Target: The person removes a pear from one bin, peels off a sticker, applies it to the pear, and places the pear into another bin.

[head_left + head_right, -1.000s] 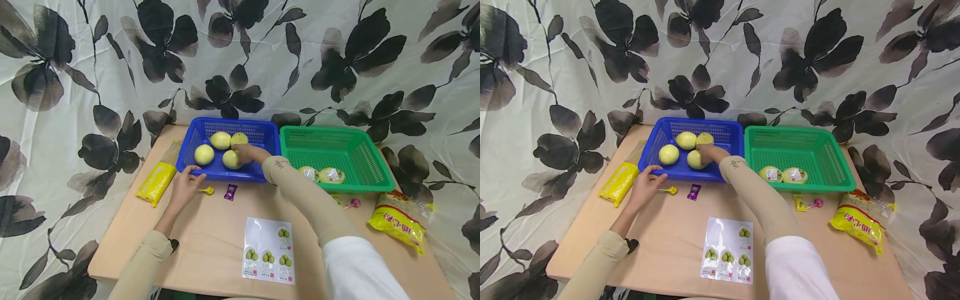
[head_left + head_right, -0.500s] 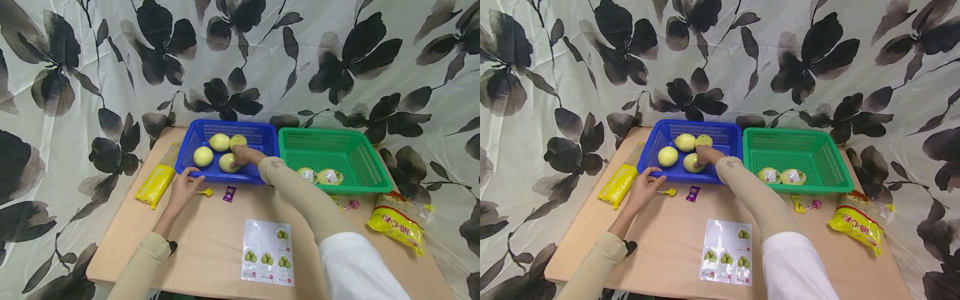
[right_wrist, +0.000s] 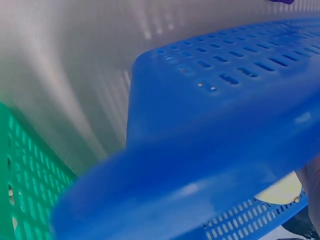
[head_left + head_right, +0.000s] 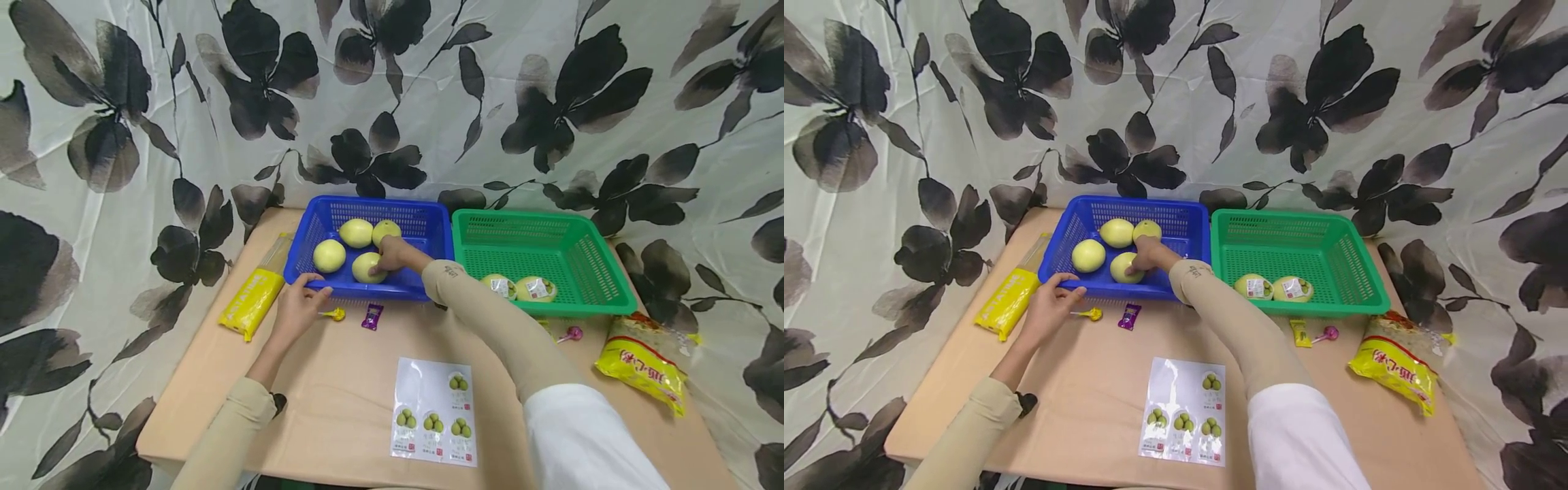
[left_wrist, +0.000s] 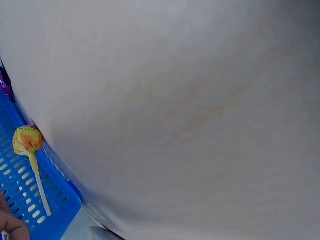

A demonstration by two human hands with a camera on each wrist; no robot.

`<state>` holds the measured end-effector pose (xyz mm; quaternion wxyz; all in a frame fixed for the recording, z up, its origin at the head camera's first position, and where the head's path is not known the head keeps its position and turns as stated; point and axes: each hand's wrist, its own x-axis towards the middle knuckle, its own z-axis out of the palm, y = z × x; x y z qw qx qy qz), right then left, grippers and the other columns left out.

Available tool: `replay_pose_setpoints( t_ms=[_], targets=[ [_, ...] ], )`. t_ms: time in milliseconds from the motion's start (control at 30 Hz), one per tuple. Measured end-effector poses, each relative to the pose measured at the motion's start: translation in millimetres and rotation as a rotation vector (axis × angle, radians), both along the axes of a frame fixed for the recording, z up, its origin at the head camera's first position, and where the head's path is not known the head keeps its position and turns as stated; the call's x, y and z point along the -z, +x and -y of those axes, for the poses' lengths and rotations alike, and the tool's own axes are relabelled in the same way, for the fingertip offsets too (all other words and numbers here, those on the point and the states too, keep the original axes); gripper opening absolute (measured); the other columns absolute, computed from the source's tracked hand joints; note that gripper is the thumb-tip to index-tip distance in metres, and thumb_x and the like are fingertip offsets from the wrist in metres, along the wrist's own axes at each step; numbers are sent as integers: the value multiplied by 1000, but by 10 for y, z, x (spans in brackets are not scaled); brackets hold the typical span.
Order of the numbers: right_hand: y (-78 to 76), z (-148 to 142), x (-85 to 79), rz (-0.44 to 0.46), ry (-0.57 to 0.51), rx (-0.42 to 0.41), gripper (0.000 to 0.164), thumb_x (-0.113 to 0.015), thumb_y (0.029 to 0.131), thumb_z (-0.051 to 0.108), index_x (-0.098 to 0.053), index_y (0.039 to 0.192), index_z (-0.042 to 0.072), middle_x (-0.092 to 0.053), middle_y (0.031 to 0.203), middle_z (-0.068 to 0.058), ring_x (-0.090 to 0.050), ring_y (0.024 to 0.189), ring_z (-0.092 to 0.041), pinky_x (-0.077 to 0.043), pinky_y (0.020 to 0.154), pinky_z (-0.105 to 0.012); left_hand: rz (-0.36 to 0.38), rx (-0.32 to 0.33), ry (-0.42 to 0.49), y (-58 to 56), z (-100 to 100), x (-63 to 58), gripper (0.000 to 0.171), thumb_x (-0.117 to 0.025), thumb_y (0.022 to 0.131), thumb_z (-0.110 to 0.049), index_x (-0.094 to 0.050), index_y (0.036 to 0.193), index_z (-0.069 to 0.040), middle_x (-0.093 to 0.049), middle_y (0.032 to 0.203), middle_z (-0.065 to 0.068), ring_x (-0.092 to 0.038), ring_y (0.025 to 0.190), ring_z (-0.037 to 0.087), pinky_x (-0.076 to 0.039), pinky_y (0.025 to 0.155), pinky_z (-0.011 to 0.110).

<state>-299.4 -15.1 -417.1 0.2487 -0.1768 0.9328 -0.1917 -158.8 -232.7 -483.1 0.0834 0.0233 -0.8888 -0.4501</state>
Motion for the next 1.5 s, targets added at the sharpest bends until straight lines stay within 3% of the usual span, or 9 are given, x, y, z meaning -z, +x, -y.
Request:
replay_pose_setpoints(
  t_ms=[133,267,433,500,600,700,1000,1267,1500],
  targets=[
    [48,-25,-58,-62,4,-18,45,-83,90,37,-56,64,12,-53,58,4,-54,60,-12,-45,59,-21,5,-4,8,4,19,-13,34,-71,101,-26,-63,126,-5,-73,90,15,-64,71,18,-49,56,26],
    [111,-125,-177,-127,-44,-38,42,-82,91,36,-58,67,10,-48,63,4,-45,65,-13,-39,63,-24,14,5,4,-7,30,-15,35,-70,101,-27,-62,127,-6,-72,89,14,-63,70,17,-50,56,26],
    [193,-310,-314,-217,-148,-98,36,-82,91,34,-65,75,6,-51,67,1,-45,68,-15,-38,66,-26,-1,1,-9,-24,21,-6,33,-70,101,-26,-63,126,-5,-72,86,14,-62,69,18,-48,54,26],
    [249,-387,-361,-240,-172,-111,33,-81,91,34,-70,84,4,-60,74,-2,-51,72,-17,-42,69,-27,0,1,-13,-26,19,3,33,-71,101,-26,-63,125,-4,-72,86,13,-62,68,17,-48,54,26],
    [352,-506,-440,-227,-213,-98,39,-81,91,35,-74,110,2,-73,99,-8,-64,92,-22,-51,83,-32,17,8,-16,-38,18,4,33,-71,101,-26,-63,125,-4,-72,85,13,-62,67,16,-48,54,26],
    [487,-619,-514,-213,-272,-75,53,-82,90,36,-68,130,3,-74,122,-11,-66,113,-28,-55,94,-40,35,12,-21,-49,23,7,33,-70,101,-27,-63,126,-5,-73,86,14,-62,66,16,-48,54,26],
    [945,-1008,-663,-150,-441,-40,55,-84,90,28,-62,135,6,-68,130,-14,-73,110,-30,-61,91,-40,31,18,-12,-85,5,-48,34,-70,102,-26,-62,126,-4,-73,86,15,-61,66,17,-48,54,26],
    [1251,-1397,-473,-99,-505,25,56,-87,86,23,-61,133,5,-66,132,-16,-71,116,-33,-59,97,-43,29,7,-15,-81,-21,-65,36,-70,102,-27,-62,128,-4,-73,90,16,-64,70,20,-50,55,27],
    [1401,-1695,-32,-45,-545,76,55,-86,87,23,-63,134,5,-66,133,-16,-71,114,-33,-61,92,-42,33,8,-18,-71,-36,-59,37,-69,102,-27,-61,129,-3,-76,94,17,-68,73,26,-50,55,26]
  ],
)
